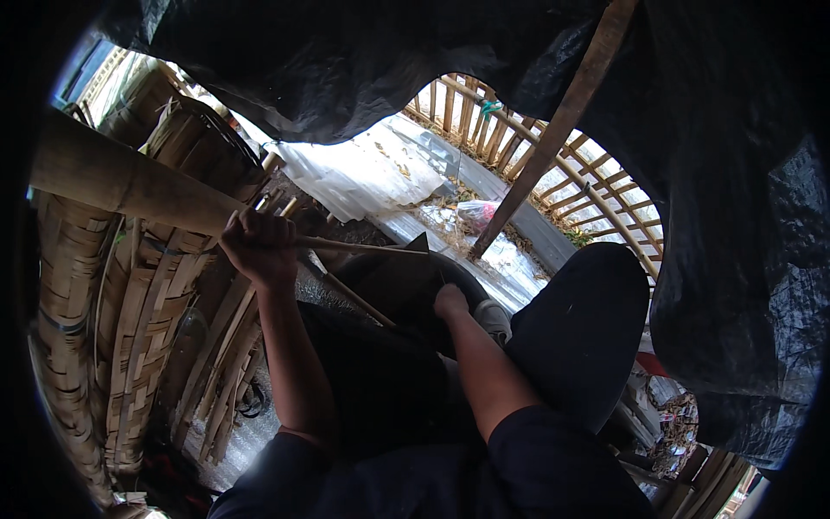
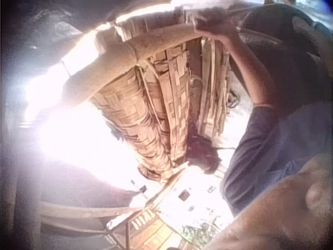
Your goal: The person whittles and carves a bamboo stick using a knife.
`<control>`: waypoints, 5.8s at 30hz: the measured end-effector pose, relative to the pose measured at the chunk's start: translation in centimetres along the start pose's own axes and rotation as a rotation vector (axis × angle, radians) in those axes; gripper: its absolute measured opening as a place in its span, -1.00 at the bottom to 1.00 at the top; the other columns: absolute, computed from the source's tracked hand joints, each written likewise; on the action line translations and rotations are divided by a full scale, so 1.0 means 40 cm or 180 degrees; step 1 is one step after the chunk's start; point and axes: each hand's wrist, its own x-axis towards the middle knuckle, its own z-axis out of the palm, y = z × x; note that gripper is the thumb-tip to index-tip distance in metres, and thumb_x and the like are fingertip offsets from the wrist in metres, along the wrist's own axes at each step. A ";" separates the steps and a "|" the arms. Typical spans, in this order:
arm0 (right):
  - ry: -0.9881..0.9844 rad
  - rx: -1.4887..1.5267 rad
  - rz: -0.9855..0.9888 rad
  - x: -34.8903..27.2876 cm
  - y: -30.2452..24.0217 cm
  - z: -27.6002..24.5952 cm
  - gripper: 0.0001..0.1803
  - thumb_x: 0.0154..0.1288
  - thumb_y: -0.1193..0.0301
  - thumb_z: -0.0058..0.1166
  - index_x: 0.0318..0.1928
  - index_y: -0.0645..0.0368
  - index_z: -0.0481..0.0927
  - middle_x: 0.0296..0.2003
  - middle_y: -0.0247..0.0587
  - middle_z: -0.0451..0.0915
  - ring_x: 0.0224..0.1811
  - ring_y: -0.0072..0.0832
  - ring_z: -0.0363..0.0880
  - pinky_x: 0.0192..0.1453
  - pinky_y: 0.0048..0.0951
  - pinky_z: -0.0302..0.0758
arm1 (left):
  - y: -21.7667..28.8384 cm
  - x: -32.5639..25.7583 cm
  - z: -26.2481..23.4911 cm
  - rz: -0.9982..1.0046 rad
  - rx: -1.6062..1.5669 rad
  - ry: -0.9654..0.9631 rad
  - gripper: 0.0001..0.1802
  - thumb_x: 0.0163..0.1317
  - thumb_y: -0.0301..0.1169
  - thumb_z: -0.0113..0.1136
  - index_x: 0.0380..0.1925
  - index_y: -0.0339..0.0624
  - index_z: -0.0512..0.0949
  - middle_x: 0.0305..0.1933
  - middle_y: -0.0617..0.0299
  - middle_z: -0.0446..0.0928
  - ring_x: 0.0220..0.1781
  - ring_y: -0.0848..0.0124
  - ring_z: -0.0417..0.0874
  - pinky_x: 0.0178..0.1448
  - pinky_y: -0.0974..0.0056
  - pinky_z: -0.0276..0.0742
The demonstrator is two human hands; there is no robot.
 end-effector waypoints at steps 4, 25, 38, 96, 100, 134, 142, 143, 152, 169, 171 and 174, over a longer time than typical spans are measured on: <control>-0.0752 -0.0641 -0.0017 0.007 0.027 0.012 -0.77 0.21 0.41 -0.09 -0.25 0.36 0.47 -0.15 0.25 0.56 -0.01 0.01 0.55 0.05 -0.09 0.49 | -0.009 0.011 0.009 0.0005 0.0010 -0.0180 -0.60 0.28 -0.17 -0.34 -0.75 0.03 0.10 -0.80 0.42 -0.09 -0.76 0.53 -0.14 -0.65 0.34 -0.15; 0.0467 0.0959 -0.1833 -0.230 -0.545 -0.227 -0.88 0.25 0.54 -0.17 -0.26 0.39 0.31 -0.56 0.31 0.52 -0.41 0.15 0.58 -0.39 0.07 0.53 | -0.001 0.012 -0.016 0.0486 0.0216 0.0616 -0.64 0.21 -0.19 -0.26 -0.74 0.00 0.07 -0.78 0.43 -0.07 -0.74 0.56 -0.15 -0.65 0.34 -0.18; 0.0329 0.0803 -0.2012 -0.264 -0.553 -0.254 -0.84 0.16 0.55 -0.08 -0.26 0.39 0.32 -0.48 0.29 0.56 -0.33 0.11 0.61 -0.28 -0.01 0.57 | -0.013 0.010 0.008 0.0354 0.0154 0.0455 -0.63 0.22 -0.18 -0.27 -0.75 0.02 0.09 -0.79 0.43 -0.07 -0.74 0.56 -0.14 -0.65 0.33 -0.17; 0.0229 0.0690 -0.1346 -0.066 -0.289 -0.110 -0.71 0.33 0.41 -0.21 -0.37 0.41 0.46 -0.43 0.38 0.52 -0.24 0.18 0.54 -0.17 0.02 0.46 | 0.015 0.021 -0.015 0.0359 0.0142 0.0407 -0.62 0.21 -0.16 -0.27 -0.75 0.00 0.13 -0.80 0.42 -0.08 -0.76 0.56 -0.16 -0.68 0.35 -0.18; 0.0090 0.0850 -0.1139 -0.103 -0.360 -0.107 -0.72 0.33 0.41 -0.21 -0.38 0.41 0.46 -0.44 0.36 0.53 -0.24 0.17 0.55 -0.16 0.02 0.47 | 0.020 0.016 -0.031 0.0370 0.0116 0.0362 -0.62 0.22 -0.15 -0.28 -0.75 0.00 0.14 -0.81 0.42 -0.07 -0.77 0.56 -0.16 -0.68 0.36 -0.18; 0.0480 0.0722 -0.1656 -0.226 -0.508 -0.183 -0.87 0.19 0.52 -0.09 -0.32 0.39 0.35 -0.56 0.27 0.54 -0.40 0.10 0.61 -0.34 0.02 0.55 | 0.036 0.003 -0.076 0.0097 -0.0491 -0.0007 -0.55 0.28 -0.09 -0.30 -0.77 0.04 0.10 -0.83 0.42 -0.07 -0.80 0.54 -0.14 -0.68 0.34 -0.17; 0.0443 0.1094 -0.1800 -0.233 -0.512 -0.224 -0.88 0.17 0.56 -0.10 -0.32 0.39 0.35 -0.56 0.25 0.55 -0.39 0.09 0.61 -0.33 -0.01 0.56 | 0.025 0.009 -0.042 0.0124 -0.0217 -0.0155 -0.58 0.26 -0.11 -0.26 -0.76 0.02 0.13 -0.82 0.41 -0.04 -0.78 0.53 -0.12 -0.67 0.34 -0.13; 0.0419 0.1048 -0.1811 -0.228 -0.512 -0.213 -0.88 0.17 0.56 -0.10 -0.32 0.40 0.35 -0.56 0.24 0.55 -0.40 0.08 0.61 -0.34 -0.03 0.57 | 0.029 0.011 -0.060 0.0108 -0.0351 -0.0213 -0.57 0.26 -0.11 -0.26 -0.76 0.01 0.13 -0.82 0.40 -0.03 -0.78 0.52 -0.11 -0.67 0.34 -0.13; 0.0464 0.0846 -0.1435 -0.254 -0.517 -0.233 -0.84 0.20 0.53 -0.09 -0.26 0.42 0.37 -0.53 0.22 0.58 -0.42 0.03 0.64 -0.33 -0.08 0.60 | 0.011 -0.002 -0.008 0.0005 -0.0296 -0.0297 -0.57 0.27 -0.13 -0.27 -0.78 0.03 0.11 -0.82 0.43 -0.04 -0.79 0.55 -0.12 -0.68 0.36 -0.10; 0.0662 0.0518 -0.2077 -0.343 -0.575 -0.271 -0.84 0.22 0.51 -0.11 -0.25 0.40 0.35 -0.59 0.11 0.56 -0.48 0.02 0.62 -0.43 -0.11 0.58 | 0.015 -0.002 -0.034 0.0034 -0.0311 -0.0120 -0.59 0.24 -0.10 -0.25 -0.74 0.00 0.15 -0.81 0.40 -0.03 -0.78 0.52 -0.09 -0.65 0.34 -0.10; 0.0575 0.0620 -0.1859 -0.303 -0.534 -0.232 -0.83 0.20 0.52 -0.11 -0.23 0.40 0.36 -0.57 0.12 0.57 -0.44 0.03 0.62 -0.37 -0.10 0.58 | 0.016 -0.001 -0.035 -0.0037 -0.0280 -0.0333 -0.59 0.24 -0.10 -0.25 -0.74 0.00 0.15 -0.81 0.40 -0.03 -0.78 0.52 -0.09 -0.65 0.33 -0.11; 0.0344 0.0750 -0.1320 -0.220 -0.416 -0.207 -0.84 0.19 0.54 -0.11 -0.24 0.38 0.38 -0.51 0.20 0.58 -0.35 0.07 0.63 -0.24 -0.05 0.58 | 0.022 0.000 -0.043 -0.0062 -0.0253 -0.0555 -0.60 0.22 -0.10 -0.24 -0.74 0.01 0.14 -0.80 0.40 -0.03 -0.77 0.52 -0.10 -0.65 0.32 -0.13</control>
